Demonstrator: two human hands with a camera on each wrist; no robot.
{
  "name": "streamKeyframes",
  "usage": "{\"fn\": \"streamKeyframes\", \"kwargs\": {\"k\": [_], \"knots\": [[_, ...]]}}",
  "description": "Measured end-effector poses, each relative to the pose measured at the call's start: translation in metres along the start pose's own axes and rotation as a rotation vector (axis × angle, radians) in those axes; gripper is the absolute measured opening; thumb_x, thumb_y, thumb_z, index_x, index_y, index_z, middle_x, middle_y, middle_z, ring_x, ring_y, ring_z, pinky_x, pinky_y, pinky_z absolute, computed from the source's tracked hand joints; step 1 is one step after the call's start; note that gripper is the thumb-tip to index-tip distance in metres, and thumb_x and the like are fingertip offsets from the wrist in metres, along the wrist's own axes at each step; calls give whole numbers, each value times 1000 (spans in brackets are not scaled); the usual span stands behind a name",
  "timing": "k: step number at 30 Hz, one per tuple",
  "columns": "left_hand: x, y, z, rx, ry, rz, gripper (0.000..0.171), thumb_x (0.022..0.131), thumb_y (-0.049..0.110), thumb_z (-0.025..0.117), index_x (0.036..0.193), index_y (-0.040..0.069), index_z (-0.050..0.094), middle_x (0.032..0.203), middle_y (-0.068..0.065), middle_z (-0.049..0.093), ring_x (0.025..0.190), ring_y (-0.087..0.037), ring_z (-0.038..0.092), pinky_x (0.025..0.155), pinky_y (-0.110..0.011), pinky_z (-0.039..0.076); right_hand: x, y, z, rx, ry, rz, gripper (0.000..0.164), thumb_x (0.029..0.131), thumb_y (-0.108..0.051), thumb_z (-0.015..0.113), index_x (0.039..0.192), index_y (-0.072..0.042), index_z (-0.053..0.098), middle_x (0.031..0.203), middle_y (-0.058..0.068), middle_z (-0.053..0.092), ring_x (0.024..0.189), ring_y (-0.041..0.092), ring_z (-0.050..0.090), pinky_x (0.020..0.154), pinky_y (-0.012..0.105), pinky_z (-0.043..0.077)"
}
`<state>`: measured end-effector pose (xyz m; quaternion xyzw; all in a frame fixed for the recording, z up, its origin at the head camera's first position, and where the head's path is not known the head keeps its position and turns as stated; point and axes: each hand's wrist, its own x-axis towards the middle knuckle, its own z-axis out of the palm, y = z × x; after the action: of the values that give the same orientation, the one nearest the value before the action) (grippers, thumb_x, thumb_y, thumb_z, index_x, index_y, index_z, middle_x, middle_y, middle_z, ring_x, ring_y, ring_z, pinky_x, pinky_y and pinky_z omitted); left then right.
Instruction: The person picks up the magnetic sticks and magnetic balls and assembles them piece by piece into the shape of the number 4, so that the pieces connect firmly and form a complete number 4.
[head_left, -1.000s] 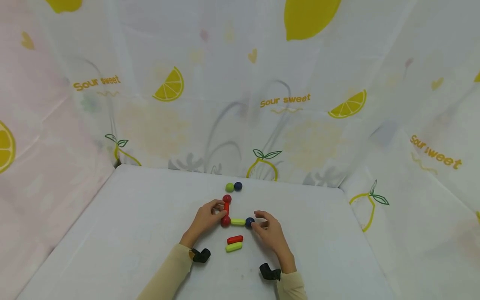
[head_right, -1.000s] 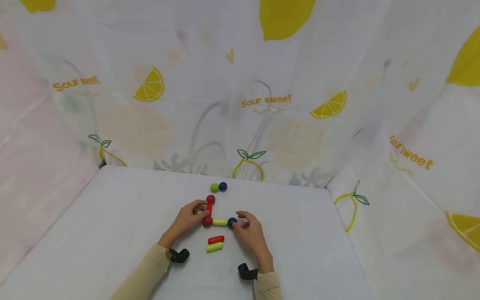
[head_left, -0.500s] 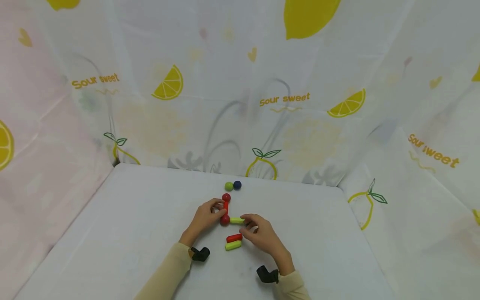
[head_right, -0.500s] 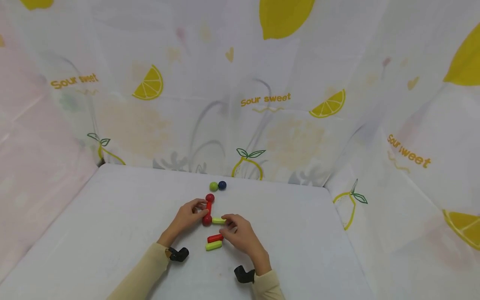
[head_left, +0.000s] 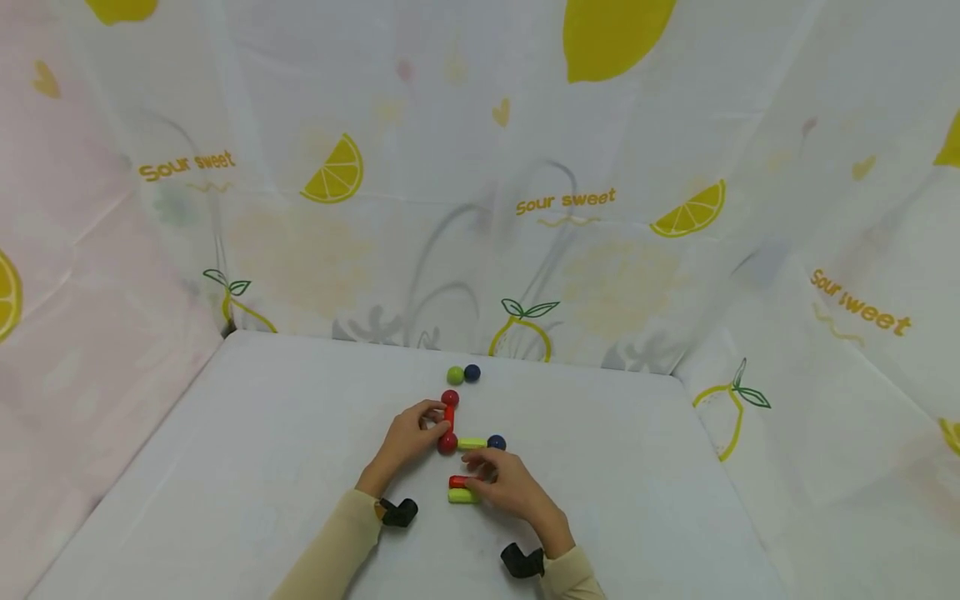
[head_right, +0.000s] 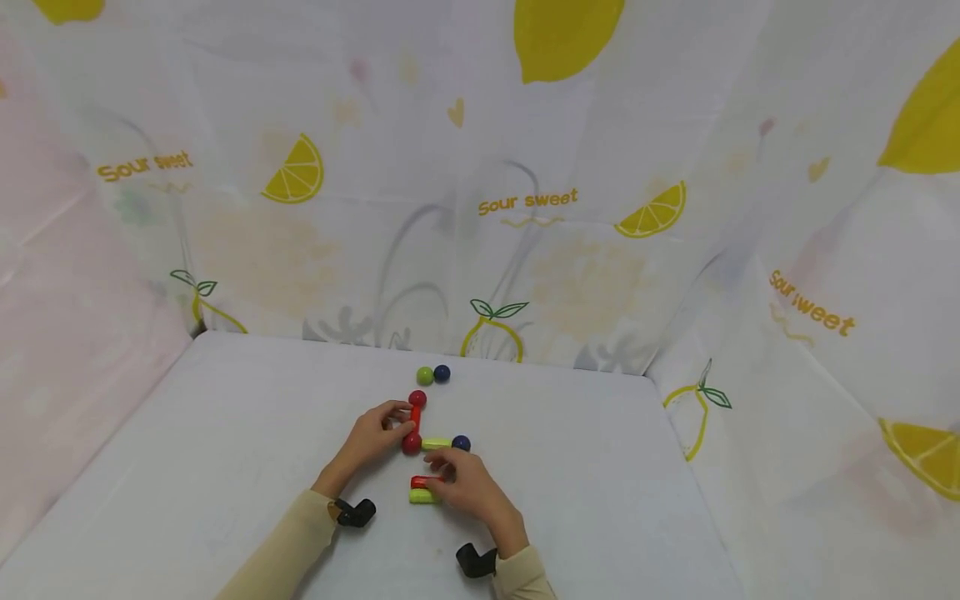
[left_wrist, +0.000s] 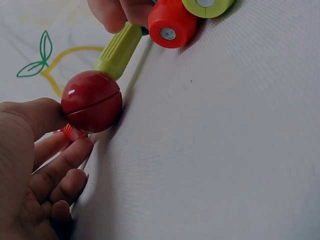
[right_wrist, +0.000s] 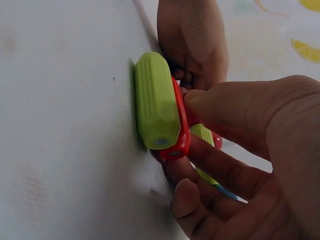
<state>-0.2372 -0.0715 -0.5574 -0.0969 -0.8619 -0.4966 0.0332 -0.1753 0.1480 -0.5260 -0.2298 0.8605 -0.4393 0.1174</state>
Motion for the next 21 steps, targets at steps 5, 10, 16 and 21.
{"fn": "streamKeyframes", "kwargs": {"k": [5, 10, 16, 21], "knots": [[0, -2, 1, -1, 9, 9, 30, 90, 21, 72, 117, 9, 67, 94, 0, 70, 65, -13, 47, 60, -28, 38, 1, -2, 1, -5, -20, 3, 25, 92, -15, 71, 115, -8, 68, 100, -3, 67, 84, 8, 60, 76, 26, 50], [-1, -1, 1, 0, 5, -2, 31, 89, 21, 72, 118, 11, 67, 94, 1, 70, 65, -12, 47, 59, -28, 38, 3, -2, 2, -39, -39, -10, 20, 91, -13, 71, 111, -10, 70, 91, -9, 65, 79, 7, 58, 72, 25, 49], [-3, 0, 0, 6, 0, 7, 31, 90, 21, 71, 118, 9, 67, 95, 0, 70, 64, -13, 47, 59, -28, 38, 5, 1, 4, -33, -42, -27, 28, 94, -13, 68, 122, -10, 65, 93, -8, 64, 81, 7, 59, 74, 25, 50], [-2, 0, -1, 2, -1, -4, 31, 90, 22, 72, 118, 11, 67, 94, 1, 70, 66, -13, 48, 60, -28, 38, 5, 2, 1, -10, -11, -65, 38, 97, -11, 62, 135, -15, 57, 99, -3, 65, 86, 9, 62, 77, 29, 51]]}}
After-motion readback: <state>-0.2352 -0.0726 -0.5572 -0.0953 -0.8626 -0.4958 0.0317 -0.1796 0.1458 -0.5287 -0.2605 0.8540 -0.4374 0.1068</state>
